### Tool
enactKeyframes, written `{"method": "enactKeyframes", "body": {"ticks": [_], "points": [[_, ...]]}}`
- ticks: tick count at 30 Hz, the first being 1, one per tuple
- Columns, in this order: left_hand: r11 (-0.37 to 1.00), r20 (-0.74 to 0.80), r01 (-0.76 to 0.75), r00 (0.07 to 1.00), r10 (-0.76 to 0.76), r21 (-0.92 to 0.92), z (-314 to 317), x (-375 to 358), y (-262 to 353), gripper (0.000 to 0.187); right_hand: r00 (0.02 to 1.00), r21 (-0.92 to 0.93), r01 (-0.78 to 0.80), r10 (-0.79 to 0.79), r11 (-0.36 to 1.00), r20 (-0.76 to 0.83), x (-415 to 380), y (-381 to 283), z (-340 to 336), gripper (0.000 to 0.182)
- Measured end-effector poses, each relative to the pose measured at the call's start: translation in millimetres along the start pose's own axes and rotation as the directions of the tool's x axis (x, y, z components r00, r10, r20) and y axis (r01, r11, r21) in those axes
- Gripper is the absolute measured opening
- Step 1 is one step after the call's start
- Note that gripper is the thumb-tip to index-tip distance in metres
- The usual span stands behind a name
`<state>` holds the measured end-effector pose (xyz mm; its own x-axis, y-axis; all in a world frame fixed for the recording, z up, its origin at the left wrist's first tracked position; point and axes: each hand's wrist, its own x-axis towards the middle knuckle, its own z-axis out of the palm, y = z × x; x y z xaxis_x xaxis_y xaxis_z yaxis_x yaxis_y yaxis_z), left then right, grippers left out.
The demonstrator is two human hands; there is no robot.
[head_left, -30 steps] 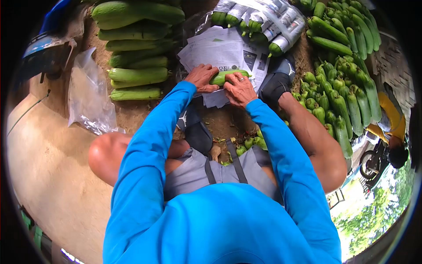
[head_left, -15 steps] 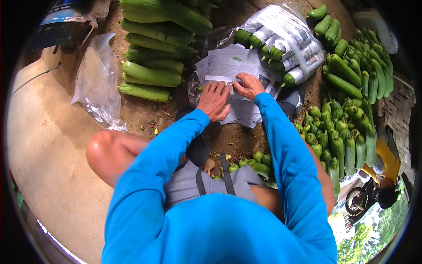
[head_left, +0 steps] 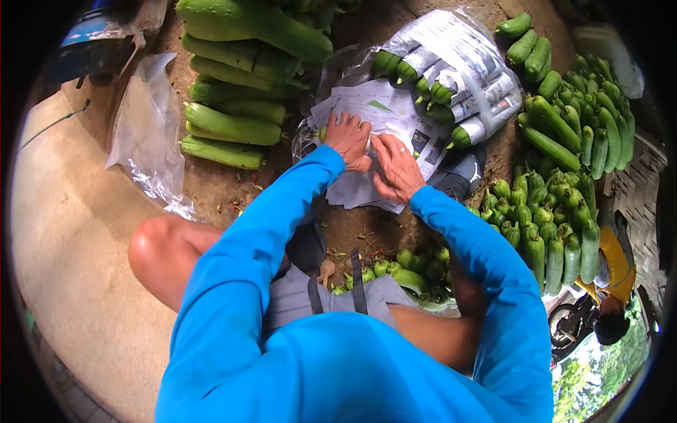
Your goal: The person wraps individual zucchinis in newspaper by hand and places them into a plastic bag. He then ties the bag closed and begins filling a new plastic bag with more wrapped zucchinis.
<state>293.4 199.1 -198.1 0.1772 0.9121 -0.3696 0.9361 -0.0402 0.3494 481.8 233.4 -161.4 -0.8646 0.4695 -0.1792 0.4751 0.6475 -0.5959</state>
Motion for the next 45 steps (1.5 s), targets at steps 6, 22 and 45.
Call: {"method": "enactKeyframes", "body": {"ticks": [6, 22, 45], "points": [[0.8, -0.511, -0.055, 0.795, -0.327, -0.598, -33.1, -11.4, -4.0, 0.021, 0.997, -0.192, -0.022, 0.008, 0.981, -0.074, 15.4, 19.8, 14.6, 0.095], [-0.245, 0.432, 0.367, 0.841, -0.324, -0.897, 25.3, -36.1, 33.7, 0.068, 0.829, -0.042, -0.127, 0.13, 0.991, 0.544, 82.0, 72.3, -15.4, 0.071], [-0.503, 0.084, -0.083, 0.95, -0.301, -0.86, -96.1, -52.3, 53.2, 0.055, 0.968, 0.367, -0.014, -0.079, 0.93, 0.236, 65.6, -2.1, -135.0, 0.072]]}}
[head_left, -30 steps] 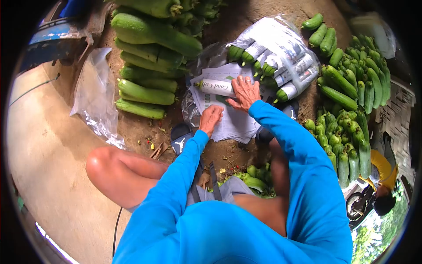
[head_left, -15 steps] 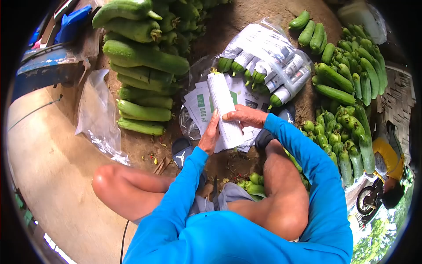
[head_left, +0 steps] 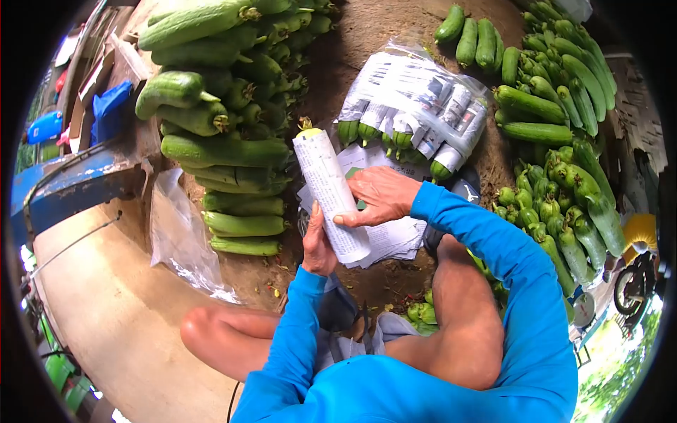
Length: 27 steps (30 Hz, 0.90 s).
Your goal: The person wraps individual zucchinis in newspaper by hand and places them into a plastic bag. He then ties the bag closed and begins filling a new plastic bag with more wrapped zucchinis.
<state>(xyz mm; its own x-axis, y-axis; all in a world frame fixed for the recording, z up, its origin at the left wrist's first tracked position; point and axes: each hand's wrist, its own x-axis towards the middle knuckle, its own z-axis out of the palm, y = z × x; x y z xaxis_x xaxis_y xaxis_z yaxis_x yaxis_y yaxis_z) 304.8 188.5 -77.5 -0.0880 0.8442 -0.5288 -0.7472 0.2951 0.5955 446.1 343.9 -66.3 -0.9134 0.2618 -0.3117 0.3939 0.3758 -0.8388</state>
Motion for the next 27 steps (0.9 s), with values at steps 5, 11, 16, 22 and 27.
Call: {"method": "enactKeyframes", "body": {"ticks": [5, 11, 16, 22, 27], "points": [[0.998, 0.054, -0.063, 0.997, 0.062, 0.014, -10.0, 20.9, 3.6, 0.053, 0.984, -0.354, 0.033, -0.093, 0.934, -0.155, 13.9, 9.1, -4.7, 0.084], [0.966, -0.126, -0.037, 0.989, 0.071, 0.257, -28.1, 50.0, 6.6, 0.049, 0.825, -0.426, -0.262, -0.027, 0.866, -0.564, 16.4, 67.9, -54.9, 0.062], [0.75, -0.028, -0.05, 0.995, 0.091, 0.659, -40.3, 80.8, 14.8, 0.055, 0.56, -0.549, -0.529, -0.22, 0.647, -0.799, 21.4, 134.8, -58.9, 0.039], [0.446, 0.088, -0.1, 0.995, 0.048, 0.889, -22.4, 115.1, 23.5, 0.056, 0.729, -0.181, -0.59, 0.423, 0.787, -0.538, 28.4, 132.1, -108.3, 0.038], [0.141, 0.165, -0.166, 0.986, 0.022, 0.976, 0.5, 144.6, 22.8, 0.055, 0.683, 0.103, -0.578, 0.549, 0.81, -0.481, 24.1, 138.5, -118.1, 0.047]]}}
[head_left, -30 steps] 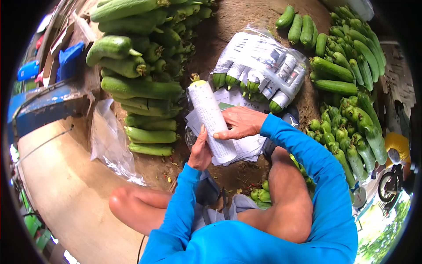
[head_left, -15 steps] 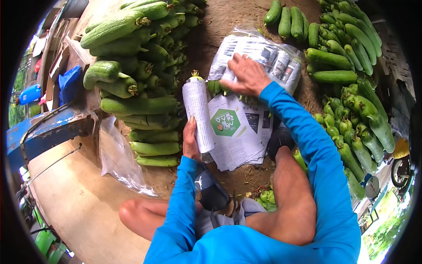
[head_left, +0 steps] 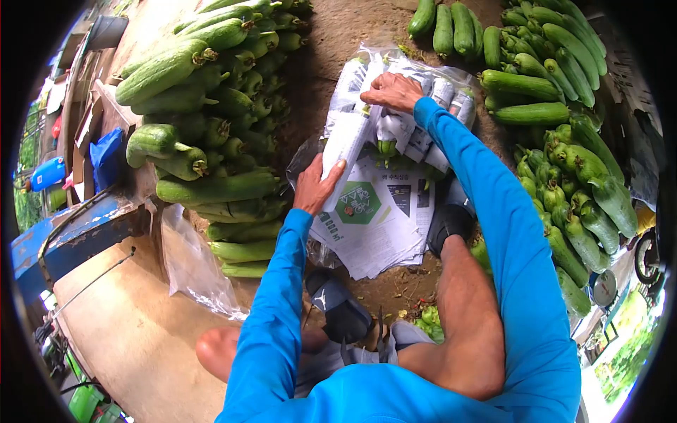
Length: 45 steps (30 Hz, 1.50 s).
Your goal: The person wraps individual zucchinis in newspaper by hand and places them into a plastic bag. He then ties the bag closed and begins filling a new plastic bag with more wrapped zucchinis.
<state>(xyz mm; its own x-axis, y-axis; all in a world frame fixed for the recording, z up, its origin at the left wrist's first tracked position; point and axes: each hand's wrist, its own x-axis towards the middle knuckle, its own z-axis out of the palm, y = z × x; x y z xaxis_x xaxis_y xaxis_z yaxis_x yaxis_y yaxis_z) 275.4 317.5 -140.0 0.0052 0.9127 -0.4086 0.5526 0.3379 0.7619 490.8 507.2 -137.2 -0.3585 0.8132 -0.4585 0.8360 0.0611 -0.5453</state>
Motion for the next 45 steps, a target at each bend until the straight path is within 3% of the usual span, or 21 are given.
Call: {"method": "enactKeyframes", "body": {"ticks": [5, 10, 13, 15, 18, 22, 23, 24, 25, 26, 27, 29, 35, 37, 39, 40, 41, 42, 43, 44, 45], "points": [[0.998, -0.087, -0.061, 0.994, 0.063, 0.022, 29.2, 45.7, 19.2, 0.055, 0.999, 0.105, -0.048, 0.048, 0.993, 0.002, -2.3, 2.5, 7.2, 0.046], [0.909, -0.254, 0.006, 0.961, 0.111, 0.416, 48.5, 90.7, 62.5, 0.048, 0.976, 0.163, 0.096, -0.061, 0.982, -0.208, -15.5, 3.7, 23.6, 0.043], [0.823, -0.19, -0.104, 0.949, 0.25, 0.559, 51.5, 105.0, 62.3, 0.045, 0.956, 0.121, 0.137, -0.099, 0.983, -0.277, -21.6, 6.8, 24.7, 0.045], [0.828, -0.183, -0.088, 0.957, 0.225, 0.554, 52.9, 103.7, 58.7, 0.045, 0.956, 0.097, 0.154, -0.123, 0.983, -0.268, -19.0, 9.8, 25.0, 0.045], [0.967, -0.189, -0.18, 0.958, 0.214, 0.182, 44.9, 103.1, 40.0, 0.048, 0.927, 0.07, 0.216, -0.182, 0.974, -0.327, -21.6, 10.7, 27.2, 0.045], [0.971, -0.223, -0.092, 0.964, 0.143, 0.222, 48.8, 95.3, 53.4, 0.045, 0.918, -0.116, 0.265, -0.288, 0.957, -0.272, -18.9, 12.1, 28.5, 0.049], [0.93, -0.371, -0.201, 0.875, 0.312, 0.308, 76.5, 110.5, 25.8, 0.042, 0.857, -0.042, 0.348, -0.336, 0.937, -0.39, -11.4, 21.7, 40.5, 0.049], [0.94, -0.375, -0.143, 0.89, 0.259, 0.309, 74.7, 104.0, 37.4, 0.042, 0.873, -0.094, 0.355, -0.366, 0.93, -0.322, 2.4, 33.5, 44.7, 0.042], [0.928, -0.462, -0.174, 0.828, 0.319, 0.33, 80.5, 105.7, 31.1, 0.044, 0.767, -0.123, 0.46, -0.463, 0.88, -0.445, 4.6, 37.0, 49.9, 0.03], [0.942, -0.431, -0.113, 0.867, 0.248, 0.315, 70.6, 95.8, 42.2, 0.044, 0.744, -0.166, 0.472, -0.492, 0.866, -0.452, -2.7, 24.4, 47.7, 0.026], [0.965, -0.301, -0.047, 0.945, 0.126, 0.257, 67.9, 103.6, 41.1, 0.056, 0.741, -0.24, 0.443, -0.503, 0.864, -0.444, -12.6, 10.8, 45.9, 0.031], [0.968, -0.464, -0.058, 0.869, 0.169, 0.243, 88.3, 115.6, 30.2, 0.059, 0.785, -0.309, 0.349, -0.456, 0.885, -0.419, -13.6, 0.6, 50.1, 0.036], [0.988, -0.469, -0.058, 0.875, 0.119, 0.143, 74.8, 70.9, 42.1, 0.057, 0.813, -0.449, 0.463, -0.568, 0.764, -0.128, 9.7, 27.3, 40.4, 0.042], [0.882, -0.238, -0.254, 0.9, 0.366, 0.396, 45.3, 3.5, 39.9, 0.053, 0.817, -0.453, 0.467, -0.567, 0.759, -0.108, 5.8, 24.0, 39.6, 0.047], [0.647, 0.107, -0.609, 0.76, 0.641, 0.459, 15.7, -50.6, 12.6, 0.047, 0.864, -0.486, 0.426, -0.503, 0.763, -0.033, -14.9, 3.5, 33.8, 0.055], [0.52, 0.348, -0.743, 0.662, 0.664, 0.42, -12.7, -79.9, 5.8, 0.044, 0.814, -0.517, 0.465, -0.576, 0.719, -0.069, -19.8, 2.7, 39.4, 0.056], [0.45, 0.413, -0.805, 0.587, 0.696, 0.386, -33.5, -106.6, -14.4, 0.042, 0.765, -0.549, 0.494, -0.637, 0.674, -0.095, -27.0, 2.4, 45.0, 0.058], [0.403, 0.282, -0.853, 0.497, 0.82, 0.332, -55.9, -129.0, -44.0, 0.043, 0.747, -0.566, 0.49, -0.654, 0.663, -0.12, -43.1, -12.2, 48.0, 0.056], [0.479, 0.535, -0.783, 0.622, 0.572, 0.397, -84.4, -145.3, -50.4, 0.045, 0.737, -0.584, 0.475, -0.661, 0.658, -0.144, -66.7, -32.7, 54.4, 0.054], [0.469, 0.469, -0.794, 0.608, 0.641, 0.387, -106.4, -153.3, -80.4, 0.048, 0.764, -0.559, 0.477, -0.635, 0.678, -0.118, -89.7, -52.2, 63.5, 0.053], [0.527, 0.523, -0.657, 0.751, 0.403, 0.538, -134.8, -166.5, -78.9, 0.053, 0.79, -0.53, 0.477, -0.606, 0.701, -0.092, -111.8, -67.5, 74.7, 0.052]]}}
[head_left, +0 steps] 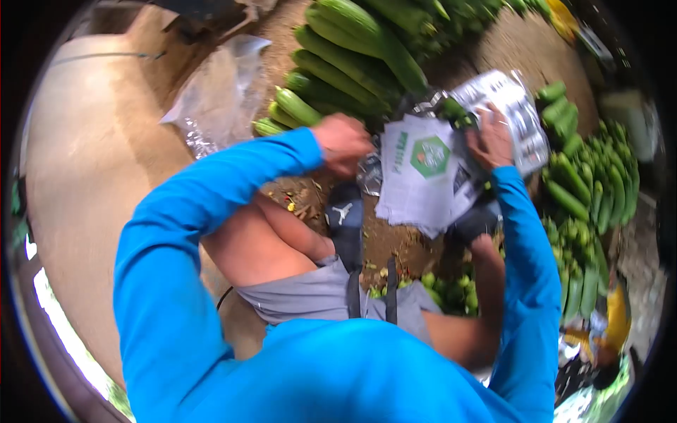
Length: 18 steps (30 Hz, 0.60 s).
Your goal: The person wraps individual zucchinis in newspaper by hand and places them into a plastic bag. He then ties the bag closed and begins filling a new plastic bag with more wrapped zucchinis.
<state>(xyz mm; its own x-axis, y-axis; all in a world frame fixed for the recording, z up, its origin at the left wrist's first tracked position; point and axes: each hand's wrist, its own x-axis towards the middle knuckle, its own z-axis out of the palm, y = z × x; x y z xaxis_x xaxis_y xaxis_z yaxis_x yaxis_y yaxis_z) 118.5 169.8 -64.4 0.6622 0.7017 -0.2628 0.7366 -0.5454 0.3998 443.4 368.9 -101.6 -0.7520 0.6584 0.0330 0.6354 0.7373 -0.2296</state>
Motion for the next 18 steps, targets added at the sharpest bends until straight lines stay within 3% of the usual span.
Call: {"method": "enactKeyframes", "body": {"ticks": [2, 4, 6, 8, 9, 12, 13, 16, 18], "points": [[0.941, 0.082, 0.258, 0.956, -0.281, 0.219, 2.2, -33.0, -23.1, 0.063, 0.97, 0.032, 0.2, -0.203, 0.979, 0.136, -27.5, -28.0, 29.0, 0.056], [0.863, 0.129, 0.396, 0.883, -0.452, 0.314, 12.8, -46.5, -41.1, 0.068, 0.951, 0.188, 0.185, -0.224, 0.965, 0.213, -72.1, -78.1, 48.0, 0.059], [0.822, 0.081, 0.416, 0.873, -0.48, 0.389, 40.4, -60.5, -62.0, 0.071, 0.938, 0.181, 0.16, -0.207, 0.97, 0.279, -108.7, -115.1, 69.1, 0.063], [0.828, 0.111, 0.398, 0.874, -0.473, 0.395, 39.5, -60.7, -67.9, 0.073, 0.96, 0.174, 0.081, -0.123, 0.981, 0.251, -135.8, -138.3, 82.6, 0.066], [0.821, 0.132, 0.396, 0.865, -0.484, 0.412, 38.2, -58.6, -68.7, 0.073, 0.945, 0.172, -0.002, -0.055, 0.985, 0.323, -143.0, -143.9, 87.7, 0.071], [0.828, 0.088, 0.401, 0.88, -0.467, 0.392, 38.6, -52.5, -64.9, 0.074, 0.962, 0.081, -0.025, 0.002, 0.996, 0.271, -159.9, -133.0, 95.5, 0.078], [0.817, 0.09, 0.396, 0.877, -0.472, 0.419, 37.9, -49.6, -64.1, 0.075, 0.948, 0.033, -0.062, 0.048, 0.998, 0.315, -163.4, -127.6, 98.0, 0.091], [0.827, 0.085, 0.341, 0.904, -0.419, 0.447, 45.9, -48.1, -72.7, 0.078, 0.915, -0.06, -0.017, 0.039, 0.998, 0.401, -177.8, -115.3, 103.3, 0.1], [0.847, 0.187, 0.241, 0.912, -0.364, 0.475, 44.4, -48.3, -82.2, 0.08, 0.895, -0.101, -0.04, 0.08, 0.994, 0.439, -187.9, -118.3, 110.5, 0.105]]}}
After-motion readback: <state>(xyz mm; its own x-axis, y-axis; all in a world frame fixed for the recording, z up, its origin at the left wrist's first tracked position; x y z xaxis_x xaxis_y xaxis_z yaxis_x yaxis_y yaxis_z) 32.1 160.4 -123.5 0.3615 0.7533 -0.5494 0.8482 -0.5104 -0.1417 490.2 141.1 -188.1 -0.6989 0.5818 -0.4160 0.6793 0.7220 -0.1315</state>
